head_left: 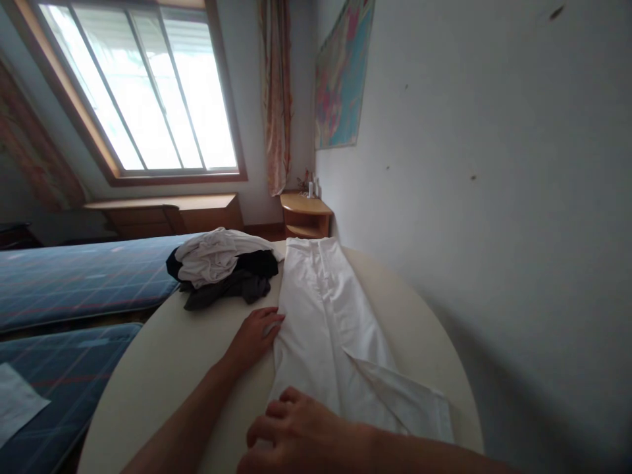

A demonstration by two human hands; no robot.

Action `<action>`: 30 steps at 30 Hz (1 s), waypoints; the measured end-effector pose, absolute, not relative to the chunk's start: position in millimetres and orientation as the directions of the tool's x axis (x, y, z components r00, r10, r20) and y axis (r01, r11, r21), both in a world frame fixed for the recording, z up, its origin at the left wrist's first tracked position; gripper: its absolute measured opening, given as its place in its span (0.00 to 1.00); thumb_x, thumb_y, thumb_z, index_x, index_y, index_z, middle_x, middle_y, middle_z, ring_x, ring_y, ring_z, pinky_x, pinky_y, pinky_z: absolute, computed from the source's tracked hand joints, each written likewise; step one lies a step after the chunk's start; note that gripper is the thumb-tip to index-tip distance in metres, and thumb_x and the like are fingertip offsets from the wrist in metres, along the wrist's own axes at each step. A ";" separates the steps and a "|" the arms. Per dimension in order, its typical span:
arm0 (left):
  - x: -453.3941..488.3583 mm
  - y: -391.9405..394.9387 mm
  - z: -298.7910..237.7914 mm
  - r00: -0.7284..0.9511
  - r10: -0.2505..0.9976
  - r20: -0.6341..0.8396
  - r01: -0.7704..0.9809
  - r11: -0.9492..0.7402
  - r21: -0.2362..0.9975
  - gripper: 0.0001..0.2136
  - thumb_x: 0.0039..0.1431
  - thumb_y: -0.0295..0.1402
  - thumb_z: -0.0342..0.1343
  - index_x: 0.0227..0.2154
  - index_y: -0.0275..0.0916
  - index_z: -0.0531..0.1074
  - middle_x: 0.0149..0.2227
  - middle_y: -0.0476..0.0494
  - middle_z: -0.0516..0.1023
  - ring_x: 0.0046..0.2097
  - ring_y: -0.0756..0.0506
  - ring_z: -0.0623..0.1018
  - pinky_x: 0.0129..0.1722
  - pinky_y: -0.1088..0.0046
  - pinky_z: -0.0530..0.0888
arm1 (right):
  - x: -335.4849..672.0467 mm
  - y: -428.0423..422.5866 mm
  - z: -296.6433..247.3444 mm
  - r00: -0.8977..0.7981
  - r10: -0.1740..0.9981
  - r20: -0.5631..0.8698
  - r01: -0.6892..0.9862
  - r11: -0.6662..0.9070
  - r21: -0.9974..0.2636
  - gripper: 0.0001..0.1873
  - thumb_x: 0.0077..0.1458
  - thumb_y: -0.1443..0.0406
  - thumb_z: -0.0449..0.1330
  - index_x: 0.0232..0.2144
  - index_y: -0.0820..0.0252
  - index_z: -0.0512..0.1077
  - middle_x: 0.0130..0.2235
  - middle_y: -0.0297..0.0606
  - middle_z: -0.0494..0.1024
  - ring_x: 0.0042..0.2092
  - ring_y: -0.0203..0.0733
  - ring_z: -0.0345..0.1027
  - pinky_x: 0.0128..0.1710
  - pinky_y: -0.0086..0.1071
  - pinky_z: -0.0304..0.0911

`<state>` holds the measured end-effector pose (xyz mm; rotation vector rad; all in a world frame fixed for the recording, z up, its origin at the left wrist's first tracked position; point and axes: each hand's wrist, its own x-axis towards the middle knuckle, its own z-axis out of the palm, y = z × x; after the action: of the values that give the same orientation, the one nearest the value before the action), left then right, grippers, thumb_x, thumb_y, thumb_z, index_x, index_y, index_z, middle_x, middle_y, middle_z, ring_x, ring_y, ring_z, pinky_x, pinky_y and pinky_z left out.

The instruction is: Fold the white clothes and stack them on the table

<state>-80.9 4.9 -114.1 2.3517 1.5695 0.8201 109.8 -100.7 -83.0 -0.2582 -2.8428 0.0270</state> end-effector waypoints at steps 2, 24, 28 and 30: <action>-81.4 5.4 -114.6 0.281 0.903 0.325 0.788 -0.410 0.459 0.16 0.64 0.35 0.50 0.49 0.43 0.78 0.56 0.43 0.75 0.58 0.41 0.71 0.62 0.61 0.66 | 101.1 -108.2 -94.7 -0.952 0.154 0.264 0.165 0.986 0.019 0.07 0.63 0.55 0.59 0.41 0.46 0.74 0.41 0.27 0.80 0.34 0.37 0.71 0.30 0.33 0.55; -82.9 6.7 -117.2 0.254 0.893 0.371 0.784 -0.415 0.461 0.16 0.63 0.37 0.52 0.51 0.41 0.76 0.56 0.41 0.76 0.58 0.41 0.73 0.62 0.60 0.66 | 154.9 -116.3 -47.0 -0.982 0.129 0.140 0.027 0.822 -0.570 0.18 0.67 0.68 0.52 0.57 0.55 0.66 0.58 0.37 0.73 0.55 0.34 0.69 0.54 0.21 0.59; -84.6 9.0 -124.1 0.291 0.863 0.412 0.798 -0.457 0.394 0.16 0.59 0.31 0.54 0.49 0.42 0.77 0.56 0.41 0.75 0.57 0.41 0.73 0.60 0.58 0.69 | 156.8 -102.6 -51.2 -0.971 0.223 0.080 0.165 0.879 -0.447 0.14 0.62 0.61 0.59 0.49 0.56 0.73 0.48 0.38 0.78 0.47 0.40 0.74 0.48 0.27 0.63; -84.1 8.6 -125.4 0.301 0.850 0.432 0.800 -0.472 0.371 0.18 0.57 0.27 0.53 0.49 0.43 0.78 0.59 0.42 0.72 0.58 0.41 0.72 0.61 0.58 0.69 | 162.3 -89.5 -47.9 -0.932 0.362 0.034 0.322 0.865 -0.386 0.13 0.59 0.57 0.61 0.44 0.56 0.75 0.41 0.37 0.80 0.42 0.40 0.75 0.43 0.29 0.64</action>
<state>-84.1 8.6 -125.4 2.4636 1.5670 0.9035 162.3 -89.5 -47.9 -0.5395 -2.9316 0.5785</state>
